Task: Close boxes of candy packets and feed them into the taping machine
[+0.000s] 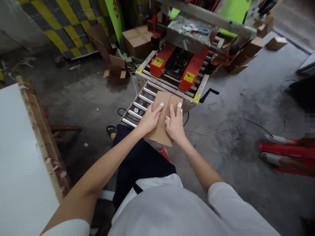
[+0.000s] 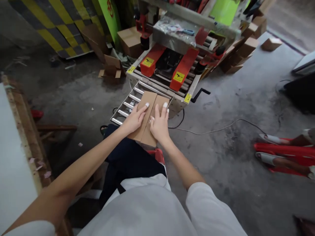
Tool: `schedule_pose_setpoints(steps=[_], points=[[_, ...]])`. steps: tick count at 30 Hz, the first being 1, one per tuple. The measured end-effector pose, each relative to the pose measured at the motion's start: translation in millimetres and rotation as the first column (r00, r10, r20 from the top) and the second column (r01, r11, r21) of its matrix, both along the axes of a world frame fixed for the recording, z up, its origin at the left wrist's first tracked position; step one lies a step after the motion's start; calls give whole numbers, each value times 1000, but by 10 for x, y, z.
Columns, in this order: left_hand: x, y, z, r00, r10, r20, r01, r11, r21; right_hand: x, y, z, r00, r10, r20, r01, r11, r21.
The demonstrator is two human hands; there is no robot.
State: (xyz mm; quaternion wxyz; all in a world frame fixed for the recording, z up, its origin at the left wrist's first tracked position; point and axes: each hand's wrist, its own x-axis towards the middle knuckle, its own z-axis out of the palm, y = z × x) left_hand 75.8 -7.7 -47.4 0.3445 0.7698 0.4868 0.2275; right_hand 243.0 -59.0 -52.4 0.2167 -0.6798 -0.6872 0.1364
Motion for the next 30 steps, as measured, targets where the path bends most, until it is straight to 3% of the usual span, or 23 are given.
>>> schedule_pose_setpoints(steps=[7,14,19,23,27,30], points=[[53,6,37,998,16,-60,-16,1000,1,58,32,-26,999,5,33,-4,999,-46],[101,-7,115,990,45,-135,-50,998,-30,-128,30,151,993,-52,102,59,996,-72],[47,-31,135,992,59,-114,-70,993,-91,-221,-349,249,950,258,175,-241,964,-112],[-34,-135,53,996,81,-35,-84,993,-86,-152,-506,288,894,408,187,-379,909,-173],[-118,-134,-96,985,165,53,-164,986,-22,-59,-336,327,831,522,189,-494,851,-179],[-127,21,-181,979,163,122,-162,987,-15,-58,-37,324,857,465,222,-441,885,-152]])
